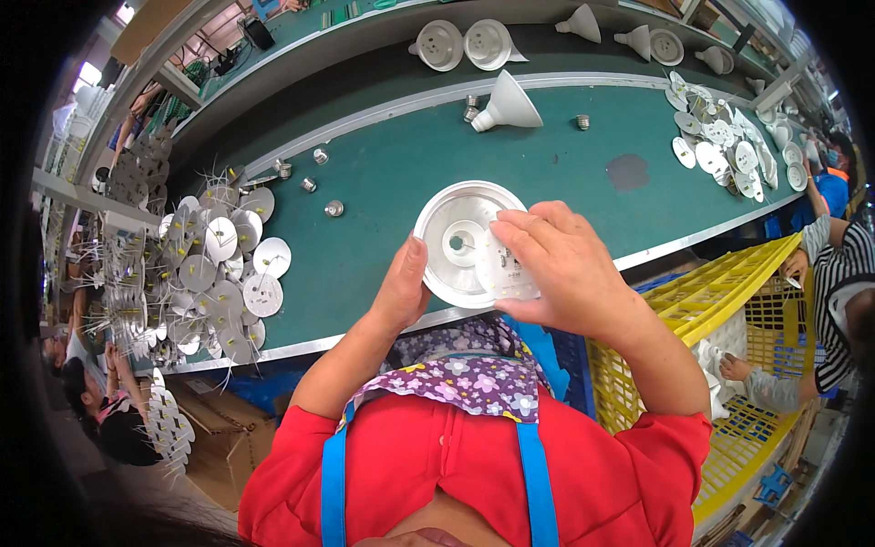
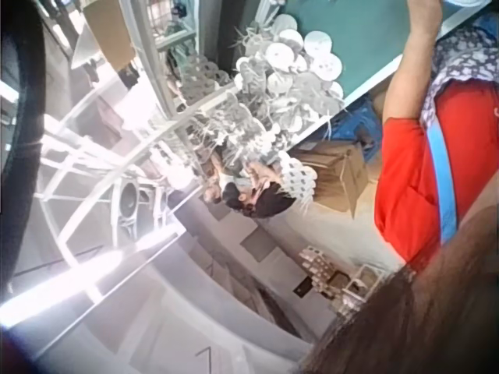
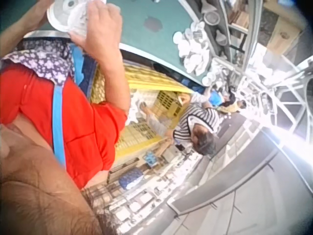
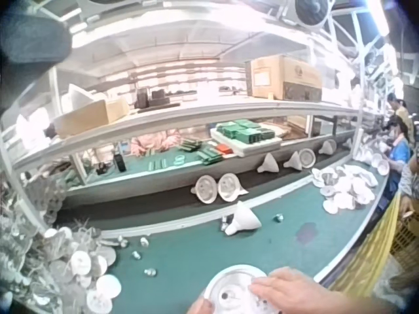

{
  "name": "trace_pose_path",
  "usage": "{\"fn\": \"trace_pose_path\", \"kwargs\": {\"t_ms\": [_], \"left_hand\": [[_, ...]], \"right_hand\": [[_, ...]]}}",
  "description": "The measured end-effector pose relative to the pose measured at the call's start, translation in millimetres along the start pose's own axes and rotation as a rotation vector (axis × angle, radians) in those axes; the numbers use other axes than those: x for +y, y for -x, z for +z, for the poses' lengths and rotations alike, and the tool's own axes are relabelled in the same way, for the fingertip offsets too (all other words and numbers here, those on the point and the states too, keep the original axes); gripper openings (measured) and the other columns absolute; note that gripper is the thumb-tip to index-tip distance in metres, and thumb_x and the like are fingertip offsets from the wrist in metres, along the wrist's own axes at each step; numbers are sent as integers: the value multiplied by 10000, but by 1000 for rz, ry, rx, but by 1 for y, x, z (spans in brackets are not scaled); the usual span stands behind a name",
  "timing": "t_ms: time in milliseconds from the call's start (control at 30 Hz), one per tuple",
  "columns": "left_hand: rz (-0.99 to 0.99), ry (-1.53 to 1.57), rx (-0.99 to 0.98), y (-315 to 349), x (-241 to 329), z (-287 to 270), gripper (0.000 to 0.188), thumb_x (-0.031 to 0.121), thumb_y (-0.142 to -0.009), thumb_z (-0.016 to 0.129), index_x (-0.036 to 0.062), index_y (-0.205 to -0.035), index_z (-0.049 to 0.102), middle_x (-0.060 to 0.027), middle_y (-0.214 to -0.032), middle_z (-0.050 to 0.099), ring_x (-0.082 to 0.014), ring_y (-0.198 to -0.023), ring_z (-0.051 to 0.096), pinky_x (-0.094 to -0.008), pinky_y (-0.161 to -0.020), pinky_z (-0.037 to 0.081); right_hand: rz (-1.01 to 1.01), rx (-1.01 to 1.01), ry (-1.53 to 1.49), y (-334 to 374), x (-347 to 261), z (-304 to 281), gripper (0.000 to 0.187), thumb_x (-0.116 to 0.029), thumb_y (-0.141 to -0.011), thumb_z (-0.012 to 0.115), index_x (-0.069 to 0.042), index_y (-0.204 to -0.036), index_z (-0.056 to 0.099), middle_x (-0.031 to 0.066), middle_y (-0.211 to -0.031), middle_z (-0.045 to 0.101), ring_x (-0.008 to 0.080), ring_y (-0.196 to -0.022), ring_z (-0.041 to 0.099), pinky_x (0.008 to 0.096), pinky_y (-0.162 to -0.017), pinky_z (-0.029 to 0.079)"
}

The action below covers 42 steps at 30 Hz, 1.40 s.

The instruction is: The person assembles LED light components by hand, combining circuit boards and plastic housings on a production line.

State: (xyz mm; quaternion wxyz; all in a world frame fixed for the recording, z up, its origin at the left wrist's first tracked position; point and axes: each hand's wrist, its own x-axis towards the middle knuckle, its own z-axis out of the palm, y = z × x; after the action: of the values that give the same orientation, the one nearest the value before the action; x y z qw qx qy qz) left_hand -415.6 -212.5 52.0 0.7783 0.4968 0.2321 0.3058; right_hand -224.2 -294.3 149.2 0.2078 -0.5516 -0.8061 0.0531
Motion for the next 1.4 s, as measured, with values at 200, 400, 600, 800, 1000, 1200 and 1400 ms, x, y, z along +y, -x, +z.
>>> {"fn": "trace_pose_path", "kwargs": {"t_ms": [200,400,600,800,1000,1200,1400], "left_hand": [[109,2,-47,3,0,5,692,490,-918,454,-9,-1369,293,-124,-1283,440,-191,-1192,412,-308,-1006,313],[102,36,-54,6,0,5,667,469,-928,447,-7,-1369,293,-126,-1284,436,-193,-1201,402,-312,-1011,308],[95,54,-71,7,-1,8,668,482,-927,439,4,-1370,296,-117,-1272,442,-178,-1184,413,-302,-988,335],[24,74,-79,9,-4,13,668,510,-929,408,28,-1375,287,-97,-1245,457,-146,-1107,477,-272,-892,421],[-134,246,-56,12,3,19,641,515,-936,367,40,-1360,291,-109,-1224,476,-173,-1102,516,-296,-841,496],[-265,459,-110,9,4,18,546,417,-944,397,27,-1321,338,-133,-1199,510,-220,-1070,563,-348,-845,526],[-294,477,56,14,1,10,500,85,-845,515,18,-1311,345,-132,-1204,510,-224,-1066,565,-356,-849,524]], "right_hand": [[-13,-73,79,-5,-5,-1,707,-249,-543,787,-40,-1158,509,106,-1176,526,314,-1045,489,415,-838,423],[-27,-93,96,-10,-6,1,718,-256,-541,790,-45,-1164,501,101,-1173,523,304,-1044,489,410,-822,426],[-29,-135,110,-13,-11,2,717,-269,-538,795,-44,-1155,509,91,-1162,525,292,-1039,494,403,-815,432],[-45,-189,147,-17,-13,1,666,-275,-553,792,-36,-1124,545,94,-1175,540,277,-1064,496,389,-819,441],[-97,-211,136,-18,-9,5,597,-250,-569,781,-30,-1084,573,104,-1144,563,286,-1051,514,377,-831,459],[-89,-191,99,-20,-5,9,551,-260,-587,779,-45,-1057,588,90,-1110,573,279,-1015,529,372,-795,479],[514,-47,-135,-13,5,-2,454,-227,-687,738,-17,-1036,536,98,-869,595,268,-727,578,341,-650,470]]}}
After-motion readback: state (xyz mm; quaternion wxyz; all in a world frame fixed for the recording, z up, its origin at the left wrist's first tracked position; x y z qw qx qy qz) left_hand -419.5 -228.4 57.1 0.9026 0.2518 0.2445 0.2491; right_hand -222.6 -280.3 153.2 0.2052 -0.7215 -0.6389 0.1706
